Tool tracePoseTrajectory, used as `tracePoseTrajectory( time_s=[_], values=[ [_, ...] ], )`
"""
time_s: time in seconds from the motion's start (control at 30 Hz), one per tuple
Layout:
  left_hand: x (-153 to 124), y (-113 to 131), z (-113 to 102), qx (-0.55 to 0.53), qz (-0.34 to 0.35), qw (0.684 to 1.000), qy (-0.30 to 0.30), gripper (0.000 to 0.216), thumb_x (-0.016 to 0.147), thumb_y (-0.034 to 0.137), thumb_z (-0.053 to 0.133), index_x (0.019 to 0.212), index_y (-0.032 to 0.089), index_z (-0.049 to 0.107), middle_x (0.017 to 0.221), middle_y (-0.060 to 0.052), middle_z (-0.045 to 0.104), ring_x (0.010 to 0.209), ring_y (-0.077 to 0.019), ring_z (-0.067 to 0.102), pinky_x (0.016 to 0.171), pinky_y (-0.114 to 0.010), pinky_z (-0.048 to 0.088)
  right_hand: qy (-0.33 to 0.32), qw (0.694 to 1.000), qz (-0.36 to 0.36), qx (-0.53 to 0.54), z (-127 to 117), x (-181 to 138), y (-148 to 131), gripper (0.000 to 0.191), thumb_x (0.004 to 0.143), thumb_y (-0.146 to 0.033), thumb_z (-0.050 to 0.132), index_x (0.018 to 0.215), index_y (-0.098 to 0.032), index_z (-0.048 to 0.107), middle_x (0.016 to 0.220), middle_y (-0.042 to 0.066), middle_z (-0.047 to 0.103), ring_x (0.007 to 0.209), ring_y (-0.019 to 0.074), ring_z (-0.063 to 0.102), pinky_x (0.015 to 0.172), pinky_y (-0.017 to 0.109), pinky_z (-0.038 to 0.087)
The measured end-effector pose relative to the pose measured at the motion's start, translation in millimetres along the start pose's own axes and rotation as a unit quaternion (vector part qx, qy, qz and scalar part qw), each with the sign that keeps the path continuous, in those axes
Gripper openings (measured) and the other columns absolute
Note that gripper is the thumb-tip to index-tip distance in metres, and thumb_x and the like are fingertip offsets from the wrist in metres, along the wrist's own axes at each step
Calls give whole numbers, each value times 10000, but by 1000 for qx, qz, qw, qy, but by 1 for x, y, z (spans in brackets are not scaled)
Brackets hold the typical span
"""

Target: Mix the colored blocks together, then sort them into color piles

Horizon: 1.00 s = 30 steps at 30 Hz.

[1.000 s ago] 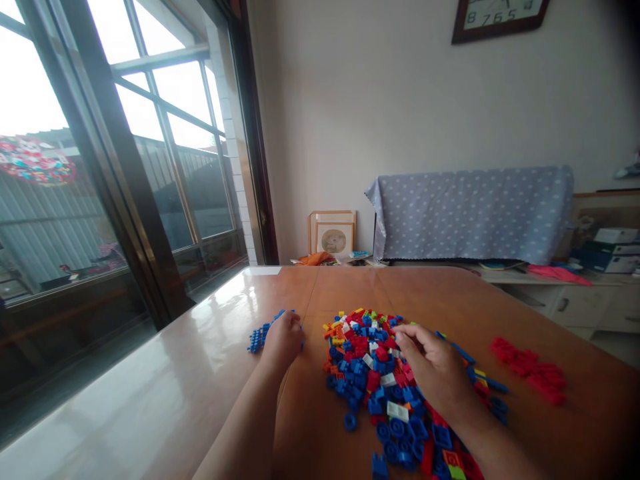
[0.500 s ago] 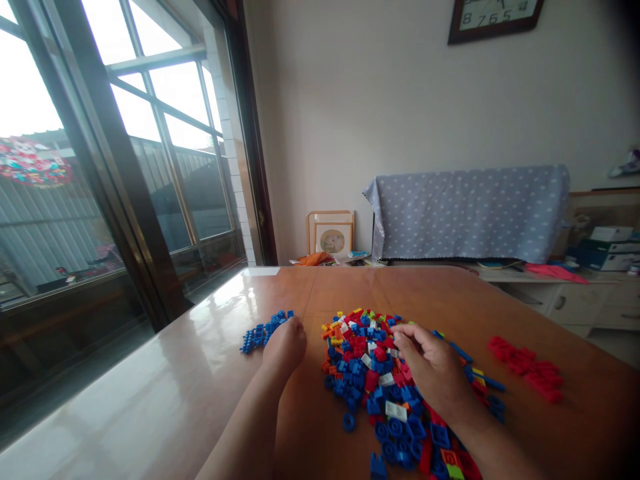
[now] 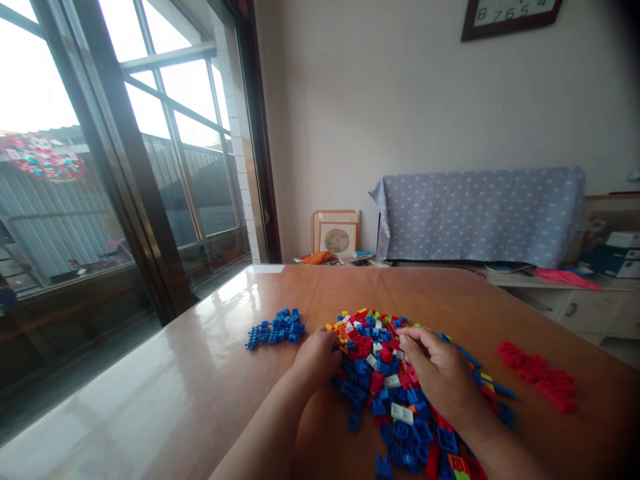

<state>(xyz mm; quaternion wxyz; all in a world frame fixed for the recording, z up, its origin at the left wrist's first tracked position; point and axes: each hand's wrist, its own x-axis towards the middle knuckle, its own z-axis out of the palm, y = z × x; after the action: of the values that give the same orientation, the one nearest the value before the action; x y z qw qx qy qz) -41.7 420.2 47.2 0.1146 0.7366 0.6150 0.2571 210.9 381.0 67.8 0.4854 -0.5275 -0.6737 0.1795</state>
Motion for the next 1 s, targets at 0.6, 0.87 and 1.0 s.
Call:
tracePoseTrajectory(
  time_s=[0.6, 0.87, 1.0],
  values=[
    [13, -33, -32, -45, -82, 969, 227, 281, 918, 211, 516, 1159, 168, 654, 1124, -111, 696, 1008, -213, 660, 895, -322, 492, 2, 1000, -1, 8, -2, -1, -3, 371, 951, -522, 501, 1058, -234, 708, 831, 8, 738, 782, 195, 674, 707, 282, 502],
    [-11, 28, -11, -46, 158, 986, -6, 306, 874, 237, 596, 1161, 267, 700, 1116, -57, 700, 1040, -229, 641, 909, -321, 493, 20, 1000, -3, 0, -4, 0, -6, 333, 949, -498, 516, 1031, -237, 706, 862, 13, 737, 812, 199, 676, 734, 285, 504],
    [-12, 30, -11, -36, 175, 983, -48, 286, 872, 225, 584, 1121, 265, 718, 1099, -52, 699, 1039, -228, 633, 924, -316, 482, -10, 1000, -11, 0, -1, 1, -1, 311, 950, -459, 517, 1074, -236, 695, 928, 27, 740, 841, 201, 680, 760, 295, 519]
  ],
)
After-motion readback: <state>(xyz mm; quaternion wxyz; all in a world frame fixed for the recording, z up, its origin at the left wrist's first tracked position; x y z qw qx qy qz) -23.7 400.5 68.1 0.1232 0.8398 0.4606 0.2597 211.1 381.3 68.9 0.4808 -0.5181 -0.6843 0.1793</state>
